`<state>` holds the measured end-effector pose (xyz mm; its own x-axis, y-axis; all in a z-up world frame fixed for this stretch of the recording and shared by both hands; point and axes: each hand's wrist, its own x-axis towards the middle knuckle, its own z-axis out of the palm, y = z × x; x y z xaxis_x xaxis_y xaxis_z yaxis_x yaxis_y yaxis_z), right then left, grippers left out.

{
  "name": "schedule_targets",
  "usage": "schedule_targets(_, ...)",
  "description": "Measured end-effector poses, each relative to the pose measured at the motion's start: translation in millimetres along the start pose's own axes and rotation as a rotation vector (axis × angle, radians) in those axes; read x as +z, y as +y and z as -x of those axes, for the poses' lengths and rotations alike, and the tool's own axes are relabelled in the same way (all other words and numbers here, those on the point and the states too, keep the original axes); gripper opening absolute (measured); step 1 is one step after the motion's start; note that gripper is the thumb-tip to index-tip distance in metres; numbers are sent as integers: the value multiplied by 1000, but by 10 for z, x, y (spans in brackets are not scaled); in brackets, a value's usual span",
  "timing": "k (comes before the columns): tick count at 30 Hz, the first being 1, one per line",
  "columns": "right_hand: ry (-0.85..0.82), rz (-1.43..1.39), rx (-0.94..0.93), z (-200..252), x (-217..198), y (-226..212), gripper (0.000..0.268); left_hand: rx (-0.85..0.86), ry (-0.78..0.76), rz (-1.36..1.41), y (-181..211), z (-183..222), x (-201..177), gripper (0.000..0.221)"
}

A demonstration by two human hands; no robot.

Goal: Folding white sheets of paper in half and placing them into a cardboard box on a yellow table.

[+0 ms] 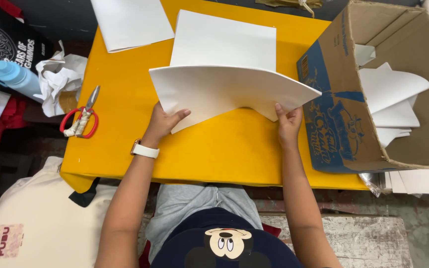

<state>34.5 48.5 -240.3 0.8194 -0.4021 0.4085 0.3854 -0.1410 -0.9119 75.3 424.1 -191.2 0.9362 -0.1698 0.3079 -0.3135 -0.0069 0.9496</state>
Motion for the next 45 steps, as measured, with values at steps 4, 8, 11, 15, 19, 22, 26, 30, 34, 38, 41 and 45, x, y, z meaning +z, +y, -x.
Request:
schedule_targets(4, 7, -6, 12, 22, 58, 167, 44, -29, 53, 44, -239, 8, 76, 18)
schedule_targets(8, 22, 62, -147, -13, 161, -98, 14, -7, 116, 34, -305, -4, 120, 18)
schedule_targets(11, 62, 93, -182, -11, 261, -701, 30, 76, 153, 76, -103, 34, 54, 11)
schedule_targets(15, 20, 74, -129, 1, -16, -463, 33, 101, 117, 59, 14, 86, -21, 9)
schedule_targets(19, -14, 140, 53, 124, 0, -388, 27, 1, 68, -24, 108, 56, -22, 20)
schedule_targets(22, -28, 164, 206, 126, 65, -886, 26, -68, 62, -149, 455, -95, -127, 23)
schedule_targets(26, -156, 89, 475, 221, 195, -1317, 34, -443, -117, -292, 454, -202, -296, 34)
schedule_targets(30, -364, 168, 597, 311, -8, -771, 43, -566, -276, -485, 197, -205, -290, 48)
schedule_targets(34, -403, 322, 724, 354, -116, -690, 50, -593, -208, -564, 167, -213, -341, 56)
schedule_targets(38, -400, 408, 714, 362, -164, -670, 50, -566, -98, -428, -77, 50, -498, 49)
schedule_targets(41, -388, 395, 709, 355, -157, -659, 49, -373, 2, -376, 157, 215, -282, 53)
schedule_targets(45, -399, 407, 736, 353, -212, -566, 40, -284, -29, -651, 415, 396, 280, 46)
